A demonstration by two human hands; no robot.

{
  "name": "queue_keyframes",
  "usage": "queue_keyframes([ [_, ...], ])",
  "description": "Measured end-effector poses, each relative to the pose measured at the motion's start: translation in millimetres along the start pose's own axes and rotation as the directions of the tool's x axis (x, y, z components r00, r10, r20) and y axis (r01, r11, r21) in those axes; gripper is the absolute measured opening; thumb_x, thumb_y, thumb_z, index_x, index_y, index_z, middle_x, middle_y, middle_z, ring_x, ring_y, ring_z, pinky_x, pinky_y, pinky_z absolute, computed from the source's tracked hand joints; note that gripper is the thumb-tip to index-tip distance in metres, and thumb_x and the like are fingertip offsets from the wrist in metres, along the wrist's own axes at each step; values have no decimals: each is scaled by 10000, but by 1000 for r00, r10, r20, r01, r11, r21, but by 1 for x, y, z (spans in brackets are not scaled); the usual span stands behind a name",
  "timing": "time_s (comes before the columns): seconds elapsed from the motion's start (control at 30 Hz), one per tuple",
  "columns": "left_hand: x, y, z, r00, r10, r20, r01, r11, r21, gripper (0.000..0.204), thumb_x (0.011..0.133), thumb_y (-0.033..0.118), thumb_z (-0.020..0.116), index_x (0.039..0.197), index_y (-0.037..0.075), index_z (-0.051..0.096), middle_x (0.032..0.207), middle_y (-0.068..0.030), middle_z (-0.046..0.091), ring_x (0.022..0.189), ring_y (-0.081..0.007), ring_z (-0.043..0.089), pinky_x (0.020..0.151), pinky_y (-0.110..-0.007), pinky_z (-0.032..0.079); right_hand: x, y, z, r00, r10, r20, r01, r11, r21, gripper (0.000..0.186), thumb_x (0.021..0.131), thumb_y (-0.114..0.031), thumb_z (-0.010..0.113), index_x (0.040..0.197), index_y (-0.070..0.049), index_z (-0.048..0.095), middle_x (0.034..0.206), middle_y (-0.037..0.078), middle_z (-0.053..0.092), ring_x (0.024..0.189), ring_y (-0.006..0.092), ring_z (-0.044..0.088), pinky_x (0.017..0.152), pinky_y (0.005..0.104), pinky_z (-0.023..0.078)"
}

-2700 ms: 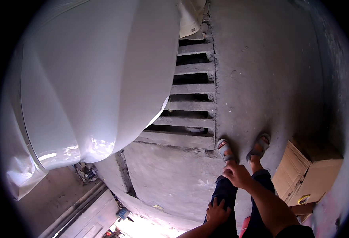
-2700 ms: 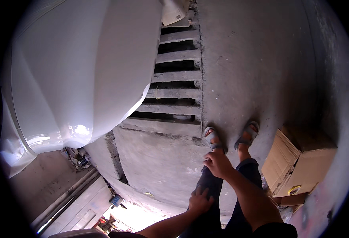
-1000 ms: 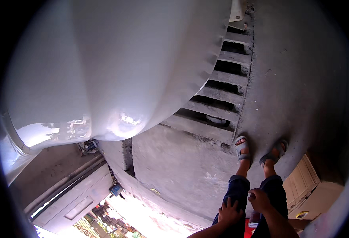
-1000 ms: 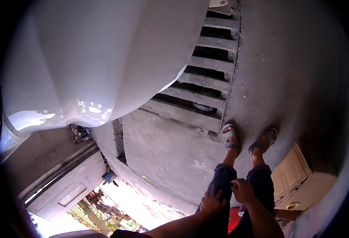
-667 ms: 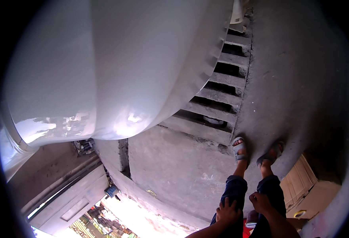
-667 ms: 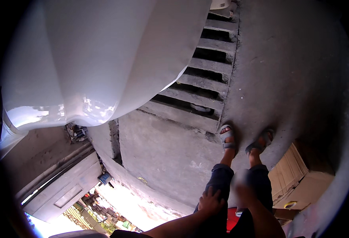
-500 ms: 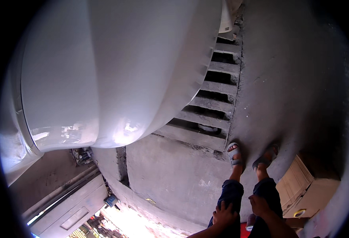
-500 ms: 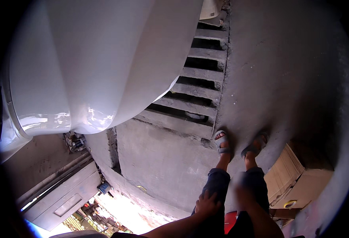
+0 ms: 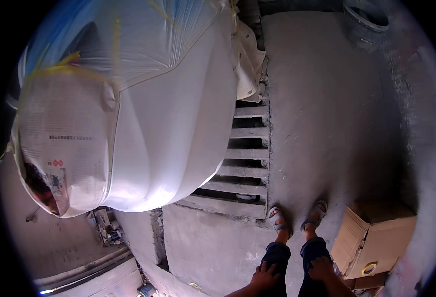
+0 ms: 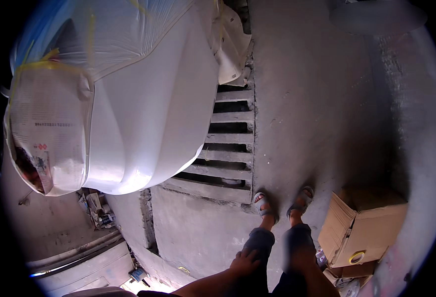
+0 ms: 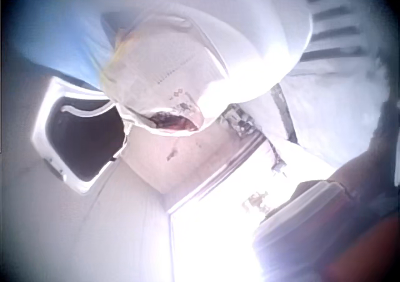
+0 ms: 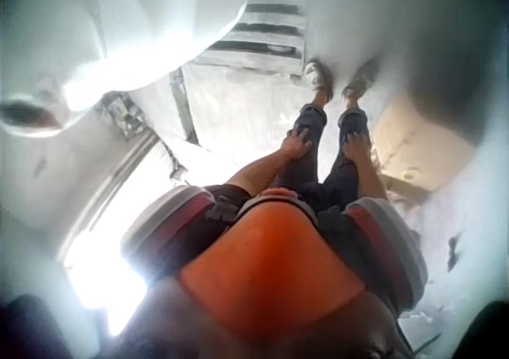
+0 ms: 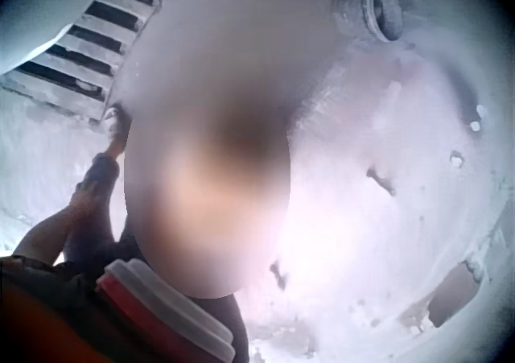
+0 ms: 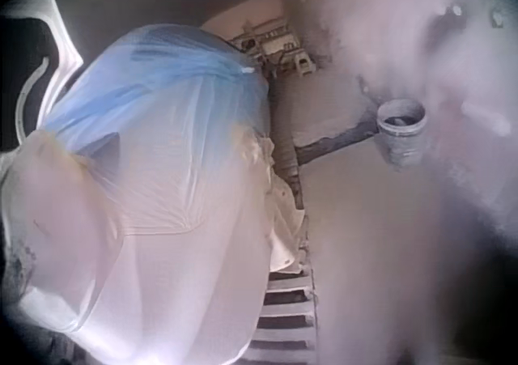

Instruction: The person walks around a car covered in protective plastic in a garage. They then approach a workbench area, pick up a white plastic container, and use a metal spatula to scoop a white substance from a larger container into the smaller one. The person stirs the mixture with the spatula.

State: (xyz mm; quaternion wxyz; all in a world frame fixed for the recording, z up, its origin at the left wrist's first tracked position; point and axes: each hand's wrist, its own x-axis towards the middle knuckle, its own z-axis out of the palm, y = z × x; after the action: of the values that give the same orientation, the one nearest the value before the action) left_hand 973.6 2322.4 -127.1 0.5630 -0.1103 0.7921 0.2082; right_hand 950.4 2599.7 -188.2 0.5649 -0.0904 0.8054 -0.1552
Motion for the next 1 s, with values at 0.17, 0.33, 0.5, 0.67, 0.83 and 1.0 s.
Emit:
queue_keyframes([
  [0.17,-16,-42,19,941,291,174,-338,844,416,554,937,489,396,1431,242,355,1520,-180,251,1389,-502,157,1089,-600,241,-26,-10,-22,992,-64,-113,85,978,189,484,793,-405,542,1127,-67,631,1219,183,583,1269,419,409,1047,607,300],
  [0.33,-30,14,-6,955,202,219,-253,939,235,439,955,446,387,1328,246,503,1519,-151,273,1408,-416,195,1110,-561,229,-14,56,28,898,-284,-337,302,953,1,478,842,-413,520,1151,-66,630,1268,189,562,1299,420,380,1091,592,237],
  [0.5,-48,4,-18,885,230,405,-410,796,445,443,961,443,370,1332,248,513,1496,-136,325,1377,-386,280,1084,-519,306,-84,22,-67,960,-278,-42,279,922,269,587,892,-458,486,1311,-48,512,1373,237,457,1329,390,359,1123,464,250],
  [0.67,-53,33,-33,875,218,432,-368,879,302,443,970,409,367,1355,227,490,1435,-166,398,1303,-381,392,1081,-460,328,-117,62,-93,980,-197,4,174,874,454,533,903,-438,488,1275,-60,549,1298,215,525,1243,335,467,1060,395,347],
  [0.83,-99,61,-61,894,264,363,-340,926,164,447,977,404,352,1356,213,492,1345,-189,495,1231,-368,479,1057,-433,352,-150,89,-136,953,-296,68,283,946,157,284,856,-248,488,1019,-89,658,1031,197,653,981,347,630,853,460,481],
  [1.0,-117,12,-24,914,276,297,-342,919,197,473,967,432,368,1354,189,488,1305,-178,535,1173,-370,523,1004,-441,395,-137,113,-123,949,-296,109,314,918,-243,298,834,-303,500,938,-103,695,936,179,673,908,346,646,821,434,497],
])
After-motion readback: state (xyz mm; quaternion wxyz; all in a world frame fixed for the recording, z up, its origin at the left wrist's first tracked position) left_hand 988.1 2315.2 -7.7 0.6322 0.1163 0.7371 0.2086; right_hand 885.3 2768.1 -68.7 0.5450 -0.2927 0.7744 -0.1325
